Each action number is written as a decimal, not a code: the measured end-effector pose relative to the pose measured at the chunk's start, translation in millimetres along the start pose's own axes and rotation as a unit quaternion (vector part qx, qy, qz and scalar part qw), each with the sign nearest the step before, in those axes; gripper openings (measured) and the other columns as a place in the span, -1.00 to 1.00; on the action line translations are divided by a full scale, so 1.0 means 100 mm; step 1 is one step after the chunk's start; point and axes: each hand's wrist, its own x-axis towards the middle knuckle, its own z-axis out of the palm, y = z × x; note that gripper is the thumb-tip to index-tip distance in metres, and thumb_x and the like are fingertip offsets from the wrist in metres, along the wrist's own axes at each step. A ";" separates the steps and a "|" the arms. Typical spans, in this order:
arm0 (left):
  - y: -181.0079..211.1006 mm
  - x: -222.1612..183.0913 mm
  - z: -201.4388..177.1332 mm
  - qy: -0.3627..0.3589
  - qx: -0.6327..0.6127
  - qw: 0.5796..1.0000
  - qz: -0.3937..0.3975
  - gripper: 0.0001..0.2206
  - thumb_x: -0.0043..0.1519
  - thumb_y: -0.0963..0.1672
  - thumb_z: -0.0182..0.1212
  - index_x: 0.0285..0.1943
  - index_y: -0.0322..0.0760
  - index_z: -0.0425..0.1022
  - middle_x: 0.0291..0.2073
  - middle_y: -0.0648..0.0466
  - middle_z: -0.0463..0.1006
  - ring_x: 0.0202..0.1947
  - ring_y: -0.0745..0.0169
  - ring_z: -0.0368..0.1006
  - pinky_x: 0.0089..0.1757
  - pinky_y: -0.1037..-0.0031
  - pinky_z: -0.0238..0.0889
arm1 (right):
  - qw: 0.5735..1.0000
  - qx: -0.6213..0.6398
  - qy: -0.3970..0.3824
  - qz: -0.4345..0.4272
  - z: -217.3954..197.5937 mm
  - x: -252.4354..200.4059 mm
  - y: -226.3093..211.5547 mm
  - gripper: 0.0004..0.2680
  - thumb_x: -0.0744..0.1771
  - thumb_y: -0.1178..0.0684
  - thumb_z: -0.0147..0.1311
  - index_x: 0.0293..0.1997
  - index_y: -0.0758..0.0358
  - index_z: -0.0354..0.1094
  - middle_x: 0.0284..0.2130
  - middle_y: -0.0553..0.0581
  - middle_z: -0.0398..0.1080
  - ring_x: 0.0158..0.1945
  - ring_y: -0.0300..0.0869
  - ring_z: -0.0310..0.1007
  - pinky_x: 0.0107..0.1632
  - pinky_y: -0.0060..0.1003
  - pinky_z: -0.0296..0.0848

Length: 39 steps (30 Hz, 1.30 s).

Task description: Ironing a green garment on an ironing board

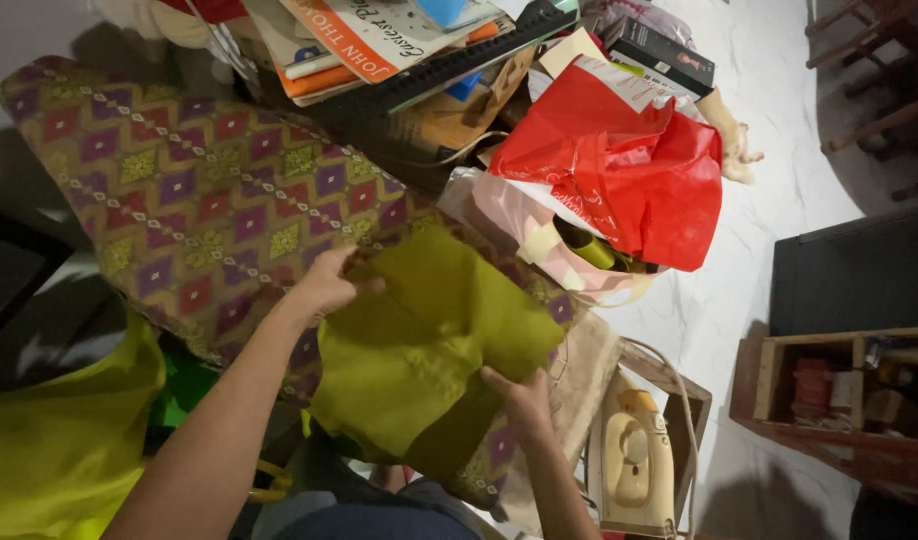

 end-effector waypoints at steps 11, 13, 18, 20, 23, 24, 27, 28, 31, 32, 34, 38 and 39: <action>-0.14 0.34 0.08 0.148 0.202 0.954 0.163 -0.62 0.17 -0.21 0.28 0.20 -0.46 0.52 -0.06 -0.23 0.61 -0.15 -0.23 0.58 -0.15 0.03 0.49 | 0.966 -0.222 0.090 -0.099 0.27 0.00 -0.49 -0.64 0.15 0.11 0.38 0.03 0.30 0.53 -0.14 0.17 0.62 -0.12 -0.11 0.62 -0.12 -0.21 0.62; -0.22 0.43 0.17 0.148 0.204 0.962 0.105 -0.59 0.19 -0.15 0.29 0.25 -0.28 0.52 0.00 -0.14 0.62 -0.09 -0.21 0.57 -0.04 0.04 0.45 | 0.922 -0.307 0.153 -0.178 0.13 0.23 -0.02 -0.58 0.15 0.04 0.36 0.06 0.28 0.38 -0.09 0.25 0.50 -0.03 0.09 0.51 -0.06 -0.03 0.50; -0.20 0.40 0.21 0.126 0.152 0.980 0.011 -0.42 0.29 -0.11 0.24 0.53 -0.15 0.21 0.43 -0.02 0.29 0.11 -0.11 0.51 -0.06 0.18 0.54 | 0.745 -0.435 0.305 -0.404 0.26 0.01 0.30 -0.31 0.14 0.20 0.24 0.43 0.35 -0.03 0.21 0.42 0.24 0.24 0.30 0.22 0.31 0.17 0.18; -0.25 0.50 0.19 0.100 0.199 0.975 0.005 -0.38 0.32 -0.05 0.19 0.57 -0.23 0.10 0.46 -0.08 0.22 0.25 -0.24 0.36 0.05 0.04 0.47 | 0.678 -0.587 0.094 -0.432 0.55 -0.32 -0.07 -0.65 0.26 0.08 0.14 0.14 0.27 0.23 0.02 0.25 0.29 -0.01 0.03 0.25 0.01 -0.02 0.31; -0.17 0.43 0.19 0.107 0.196 0.975 -0.007 -0.41 0.32 -0.09 0.18 0.56 -0.22 0.13 0.42 -0.12 0.26 0.02 -0.22 0.53 -0.16 0.08 0.56 | 0.664 -0.631 -0.073 -0.394 0.40 0.00 0.53 -0.44 0.41 -0.28 -0.19 0.57 0.18 -0.18 0.53 0.22 -0.17 0.59 0.05 -0.32 0.49 0.07 -0.35; -0.17 0.42 0.18 0.108 0.196 0.975 -0.007 -0.41 0.32 -0.09 0.18 0.56 -0.22 0.13 0.42 -0.12 0.26 0.02 -0.22 0.53 -0.16 0.08 0.56 | 0.664 -0.631 -0.073 -0.395 0.31 -0.06 0.42 -0.44 0.41 -0.28 -0.19 0.57 0.18 -0.18 0.53 0.22 -0.17 0.59 0.05 -0.32 0.49 0.07 -0.35; -0.16 0.40 0.17 0.100 0.179 0.979 0.017 -0.49 0.33 -0.10 0.19 0.48 -0.30 0.24 0.08 -0.15 0.54 -0.31 -0.14 0.53 -0.36 0.08 0.42 | 0.741 -0.632 -0.076 -0.213 -0.06 -0.20 0.22 -0.38 0.36 -0.30 -0.14 0.58 0.05 -0.32 0.57 0.01 -0.35 0.60 -0.16 -0.52 0.51 0.01 -0.55; -0.16 0.39 0.17 0.100 0.189 0.977 0.009 -0.48 0.33 -0.09 0.18 0.49 -0.27 0.23 0.16 -0.13 0.50 -0.16 -0.18 0.52 -0.25 0.07 0.46 | 0.762 -0.590 -0.033 -0.263 -0.27 -0.24 0.23 -0.48 0.32 -0.17 0.03 0.41 0.01 -0.11 0.32 0.12 -0.08 0.21 -0.09 -0.09 0.04 -0.04 -0.02; -0.16 0.42 0.18 0.092 0.212 0.973 0.005 -0.48 0.34 -0.08 0.15 0.50 -0.23 0.22 0.24 -0.12 0.46 -0.05 -0.23 0.52 -0.17 0.04 0.52 | 0.864 -0.469 0.149 -0.105 -0.81 -0.27 -0.03 -0.82 0.39 -0.16 -0.07 -0.13 0.07 0.18 -0.32 0.11 0.12 -0.43 -0.13 0.18 -0.51 -0.22 0.34; -0.17 0.42 0.17 0.085 0.228 0.970 0.006 -0.49 0.34 -0.09 0.14 0.50 -0.22 0.21 0.23 -0.12 0.46 -0.09 -0.25 0.53 -0.21 0.04 0.54 | 0.886 -0.354 0.279 0.108 -0.98 -0.28 -0.16 -0.53 0.51 -0.27 -0.34 -0.51 0.18 0.26 -0.72 -0.02 0.04 -0.68 -0.24 0.03 -0.59 -0.34 0.16; -0.18 0.43 0.19 0.092 0.242 0.966 0.011 -0.48 0.25 -0.03 0.24 0.40 -0.18 0.30 0.14 -0.05 0.53 -0.08 -0.18 0.56 -0.19 0.08 0.54 | 0.811 -0.502 0.298 -0.028 -1.81 -0.13 0.22 -0.71 0.39 -0.17 -0.06 -0.12 0.32 0.21 -0.30 0.28 0.19 -0.26 0.08 0.19 -0.22 -0.04 0.27; -0.17 0.43 0.23 0.105 0.284 0.953 0.010 -0.24 0.14 0.08 0.39 0.51 -0.13 0.20 0.27 0.03 0.47 0.09 -0.13 0.51 -0.06 0.06 0.52 | 0.834 -0.512 0.204 0.029 -2.08 -0.10 -0.08 -0.56 0.39 -0.13 0.00 0.45 0.12 0.12 -0.08 0.31 0.56 -0.34 0.04 0.65 -0.30 -0.06 0.69; -0.21 0.48 0.25 0.107 0.283 0.953 0.011 -0.24 0.14 0.08 0.39 0.51 -0.13 0.20 0.27 0.03 0.47 0.09 -0.13 0.51 -0.06 0.06 0.52 | 0.834 -0.512 0.203 0.027 -2.24 0.01 -0.04 -0.56 0.39 -0.13 0.00 0.45 0.12 0.12 -0.08 0.31 0.56 -0.34 0.04 0.65 -0.30 -0.06 0.69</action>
